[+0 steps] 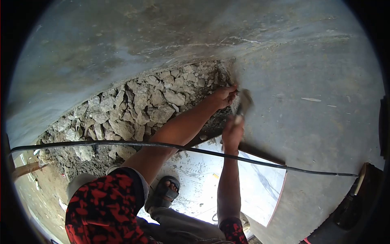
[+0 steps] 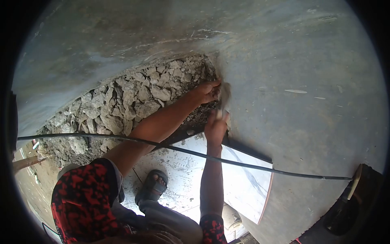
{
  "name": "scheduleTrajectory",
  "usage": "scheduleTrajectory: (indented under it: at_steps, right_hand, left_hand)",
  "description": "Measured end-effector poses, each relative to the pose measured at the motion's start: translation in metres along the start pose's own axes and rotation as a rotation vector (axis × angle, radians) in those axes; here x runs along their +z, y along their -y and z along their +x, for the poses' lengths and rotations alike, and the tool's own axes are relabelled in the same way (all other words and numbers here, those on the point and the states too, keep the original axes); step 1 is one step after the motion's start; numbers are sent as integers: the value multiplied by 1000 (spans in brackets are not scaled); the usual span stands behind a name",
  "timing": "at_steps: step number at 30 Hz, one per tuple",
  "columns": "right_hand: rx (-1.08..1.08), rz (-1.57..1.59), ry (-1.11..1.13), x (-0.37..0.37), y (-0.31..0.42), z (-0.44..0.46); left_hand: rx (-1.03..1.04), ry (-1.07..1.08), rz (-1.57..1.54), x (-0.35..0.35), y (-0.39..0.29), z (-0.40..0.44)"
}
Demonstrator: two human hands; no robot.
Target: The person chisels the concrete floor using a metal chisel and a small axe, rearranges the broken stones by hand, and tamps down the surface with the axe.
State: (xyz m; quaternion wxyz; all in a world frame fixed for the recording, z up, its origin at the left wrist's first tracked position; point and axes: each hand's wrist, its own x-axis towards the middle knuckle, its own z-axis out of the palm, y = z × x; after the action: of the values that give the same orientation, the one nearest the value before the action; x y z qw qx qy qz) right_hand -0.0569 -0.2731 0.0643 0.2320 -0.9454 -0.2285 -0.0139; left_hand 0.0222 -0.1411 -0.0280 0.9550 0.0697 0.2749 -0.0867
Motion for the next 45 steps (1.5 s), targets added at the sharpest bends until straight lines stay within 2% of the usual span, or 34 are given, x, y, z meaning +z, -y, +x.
scheduleTrajectory:
  at_steps: [1,5,7,9,11,12,14,15,16,18,19,20,22,24,26,27,28,29,30,32,33,36,38,41,45]
  right_hand:
    - [90,144,65,5,1,9]
    - [133,167,91,-20,37,-2]
    - [118,403,-54,-20,44,-13]
    - [85,307,-16,13,-8,-3]
    - [72,84,85,6,-6,7]
    - [61,92,78,2,8,9]
    - [57,279,-94,-4,27,-15]
    - [82,494,-105,-7,36,-19]
    - [93,488,-103,1,20,-19]
    - [79,163,73,22,-17,6]
    - [115,95,112,9,-6,9]
    - [103,102,100,6,8,14]
    - [73,282,-98,4,20,-8]
    - [123,290,-91,5,16,-8]
    - [131,261,107,11,-8,8]
    - [-75,18,47,10,-22,9]
    - [-80,19,48,2,-6,7]
    - [203,330,157,-10,7,-5]
    - [475,650,251,-17,25,-8]
    - [449,726,202,-26,30,-24]
    - [426,696,191,-32,28,-30]
    - [344,600,176,-44,16,-50]
    - [365,666,204,-50,23,-65]
    - [368,745,227,-45,23,-74]
    - [396,766,254,-42,30,-71]
  left_hand:
    - [4,3,-41,2,-2,2]
    - [23,53,10,0,-4,-6]
    - [36,23,43,2,-3,-10]
    - [28,13,28,5,-2,-11]
    - [25,5,14,6,-1,-4]
    - [8,6,50,4,-7,3]
    - [-37,-21,60,-6,0,2]
    - [-11,-30,48,-3,-7,-3]
    - [7,-34,41,-3,-4,0]
    - [-1,49,-4,-3,2,12]
    - [6,6,-12,-5,7,20]
    - [24,-37,-18,-8,2,32]
    - [6,-50,-17,-8,2,12]
    - [-4,-37,24,4,-6,-7]
    - [29,-67,-50,6,2,7]
    - [46,-50,-28,8,-5,14]
    - [52,-51,-17,3,-6,12]
    - [37,-60,-25,-8,1,8]
    - [-12,20,100,-17,-7,4]
    - [21,-9,287,-32,-14,-21]
    - [105,-108,357,-35,-17,-37]
    - [154,-125,420,-86,-33,-51]
    - [260,-86,704,-83,-36,-87]
    - [362,-74,703,-86,-25,-85]
    - [358,-23,674,-60,-38,-56]
